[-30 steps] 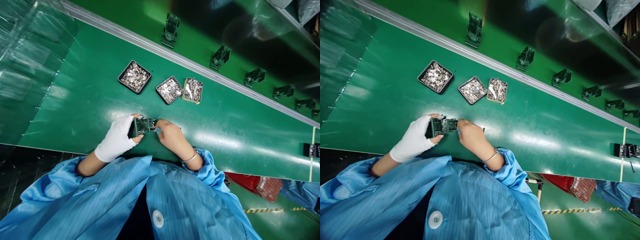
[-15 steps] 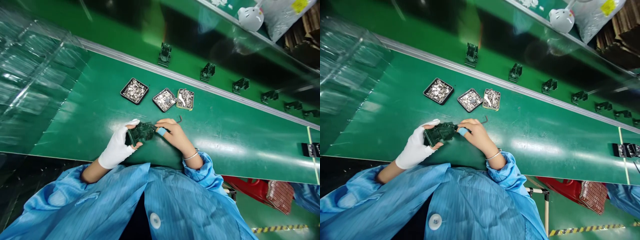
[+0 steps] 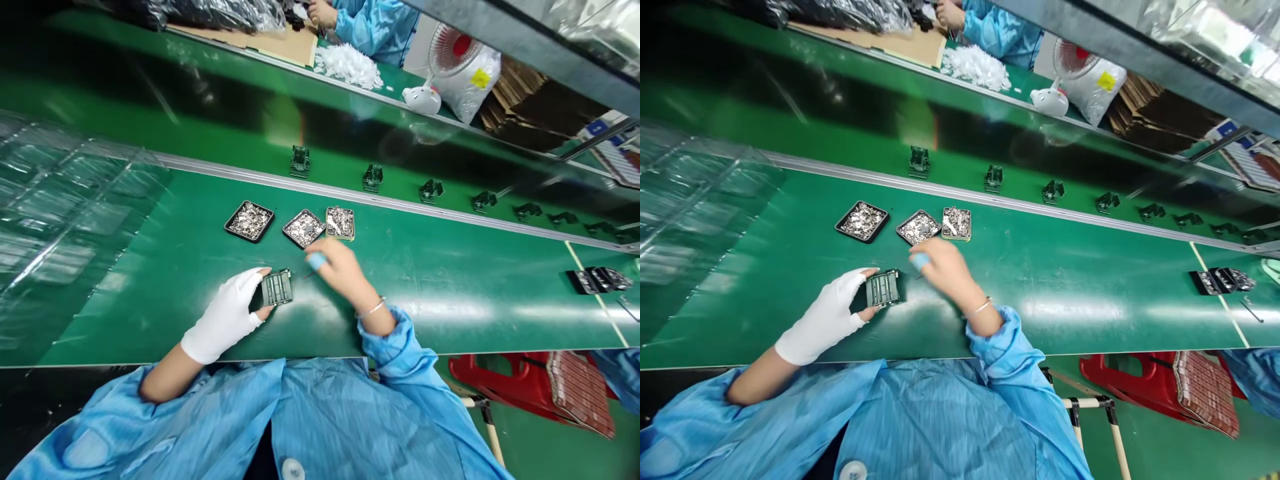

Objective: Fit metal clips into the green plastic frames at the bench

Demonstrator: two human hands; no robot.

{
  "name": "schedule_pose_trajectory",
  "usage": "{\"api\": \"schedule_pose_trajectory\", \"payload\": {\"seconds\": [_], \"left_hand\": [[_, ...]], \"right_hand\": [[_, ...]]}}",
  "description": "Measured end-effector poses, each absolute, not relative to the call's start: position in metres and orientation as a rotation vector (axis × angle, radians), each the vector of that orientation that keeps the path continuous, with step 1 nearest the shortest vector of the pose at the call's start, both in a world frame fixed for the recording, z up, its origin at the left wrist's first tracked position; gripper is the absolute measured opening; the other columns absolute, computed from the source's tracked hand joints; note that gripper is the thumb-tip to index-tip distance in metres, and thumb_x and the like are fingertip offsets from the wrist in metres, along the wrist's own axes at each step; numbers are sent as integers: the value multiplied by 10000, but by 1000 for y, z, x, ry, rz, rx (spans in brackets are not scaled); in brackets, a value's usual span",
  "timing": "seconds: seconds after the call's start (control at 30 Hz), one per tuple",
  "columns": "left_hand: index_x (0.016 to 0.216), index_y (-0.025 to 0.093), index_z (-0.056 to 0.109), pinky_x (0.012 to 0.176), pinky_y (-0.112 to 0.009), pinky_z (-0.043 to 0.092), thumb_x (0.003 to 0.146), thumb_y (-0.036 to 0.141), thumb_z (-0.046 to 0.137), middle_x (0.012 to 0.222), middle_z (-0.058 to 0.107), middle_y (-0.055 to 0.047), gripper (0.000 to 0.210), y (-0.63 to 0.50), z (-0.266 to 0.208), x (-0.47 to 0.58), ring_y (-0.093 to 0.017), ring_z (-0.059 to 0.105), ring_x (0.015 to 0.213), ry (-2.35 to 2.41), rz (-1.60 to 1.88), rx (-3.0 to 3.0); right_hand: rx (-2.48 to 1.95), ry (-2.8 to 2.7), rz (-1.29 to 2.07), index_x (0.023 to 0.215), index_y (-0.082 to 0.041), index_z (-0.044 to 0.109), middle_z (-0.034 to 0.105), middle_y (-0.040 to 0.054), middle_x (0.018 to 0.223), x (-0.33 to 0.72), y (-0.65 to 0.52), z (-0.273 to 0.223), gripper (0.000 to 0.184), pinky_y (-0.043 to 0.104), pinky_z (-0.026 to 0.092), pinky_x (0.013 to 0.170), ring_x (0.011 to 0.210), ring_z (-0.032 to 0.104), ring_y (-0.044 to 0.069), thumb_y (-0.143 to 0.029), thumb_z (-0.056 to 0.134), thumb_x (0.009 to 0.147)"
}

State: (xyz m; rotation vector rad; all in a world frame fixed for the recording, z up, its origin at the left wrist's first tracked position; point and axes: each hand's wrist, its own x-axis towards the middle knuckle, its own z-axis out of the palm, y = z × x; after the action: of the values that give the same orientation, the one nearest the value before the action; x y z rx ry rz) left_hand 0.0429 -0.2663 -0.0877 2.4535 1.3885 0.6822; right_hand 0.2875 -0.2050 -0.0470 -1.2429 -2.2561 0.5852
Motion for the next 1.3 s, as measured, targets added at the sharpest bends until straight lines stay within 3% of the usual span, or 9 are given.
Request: {"api": "schedule_pose_trajectory", "payload": {"seconds": [0.17, 0.33, 0.43, 0.63, 0.77, 0.9, 1.07, 1.17, 1.3], "left_hand": [[1378, 113, 404, 1003, -441, 471, 837, 384, 547, 1323, 549, -186, 622, -272, -87, 50, -327, 545, 1221, 1349, 616, 2496], [1420, 125, 352, 1023, -439, 462, 859, 506, 521, 1382, 507, -179, 699, -275, -84, 47, -316, 512, 1267, 1373, 634, 2393], [1375, 149, 418, 1027, -431, 464, 881, 498, 485, 1355, 540, -148, 608, -273, -77, 40, -292, 537, 1242, 1424, 677, 2299], [1208, 178, 576, 994, -399, 490, 890, 442, 456, 1229, 640, -91, 430, -262, -58, 38, -259, 602, 1142, 1540, 777, 2142], [979, 191, 675, 906, -338, 518, 885, 423, 442, 1020, 705, -60, 342, -257, -42, 54, -221, 651, 975, 1567, 861, 2038], [820, 190, 677, 791, -305, 519, 863, 473, 455, 876, 701, -44, 363, -252, -30, 74, -195, 639, 824, 1464, 900, 1980], [669, 183, 587, 596, -270, 445, 895, 433, 391, 648, 593, -24, 389, -250, -28, 80, -150, 547, 615, 1434, 843, 2055], [624, 183, 577, 591, -306, 412, 888, 357, 387, 621, 584, -51, 369, -252, -32, 75, -177, 545, 604, 1486, 720, 2336], [589, 186, 590, 610, -350, 410, 875, 307, 415, 612, 609, -85, 356, -257, -35, 70, -223, 577, 627, 1618, 586, 2559]], "right_hand": [[-1996, -2021, 414, 1004, -175, 660, 669, 100, 1073, 328, -148, -51, 251, 347, 446, 890, 1034, 592, 236, -135, 451, 871], [-2148, -2055, 362, 988, -175, 670, 658, 124, 1073, 325, -140, -58, 230, 368, 438, 872, 1019, 601, 259, -191, 477, 865], [-2066, -1985, 354, 991, -173, 652, 659, 113, 1053, 328, -144, -61, 251, 348, 430, 856, 974, 608, 234, -151, 432, 870], [-1661, -1605, 674, 815, -200, 578, 642, 6, 763, 334, -151, -67, 101, 273, 445, 713, 719, 579, 158, -195, 477, 822], [-1188, -1524, 980, 772, -211, 567, 650, 2, 815, 300, -175, -58, 100, 290, 480, 793, 805, 605, 147, -288, 528, 822], [-870, -1670, 1076, 786, -218, 600, 642, 30, 933, 257, -212, -47, 93, 335, 464, 925, 962, 594, 166, -296, 580, 831], [-937, -1698, 1142, 849, -213, 576, 630, 28, 907, 241, -234, -46, 70, 313, 502, 848, 881, 599, 150, -270, 539, 861], [-978, -1795, 1128, 917, -211, 595, 641, 14, 911, 245, -237, -45, 89, 282, 499, 812, 849, 601, 137, -259, 540, 865], [-982, -1952, 977, 849, -209, 616, 654, 8, 865, 250, -238, -43, 97, 263, 480, 790, 824, 601, 137, -213, 523, 876]]}}
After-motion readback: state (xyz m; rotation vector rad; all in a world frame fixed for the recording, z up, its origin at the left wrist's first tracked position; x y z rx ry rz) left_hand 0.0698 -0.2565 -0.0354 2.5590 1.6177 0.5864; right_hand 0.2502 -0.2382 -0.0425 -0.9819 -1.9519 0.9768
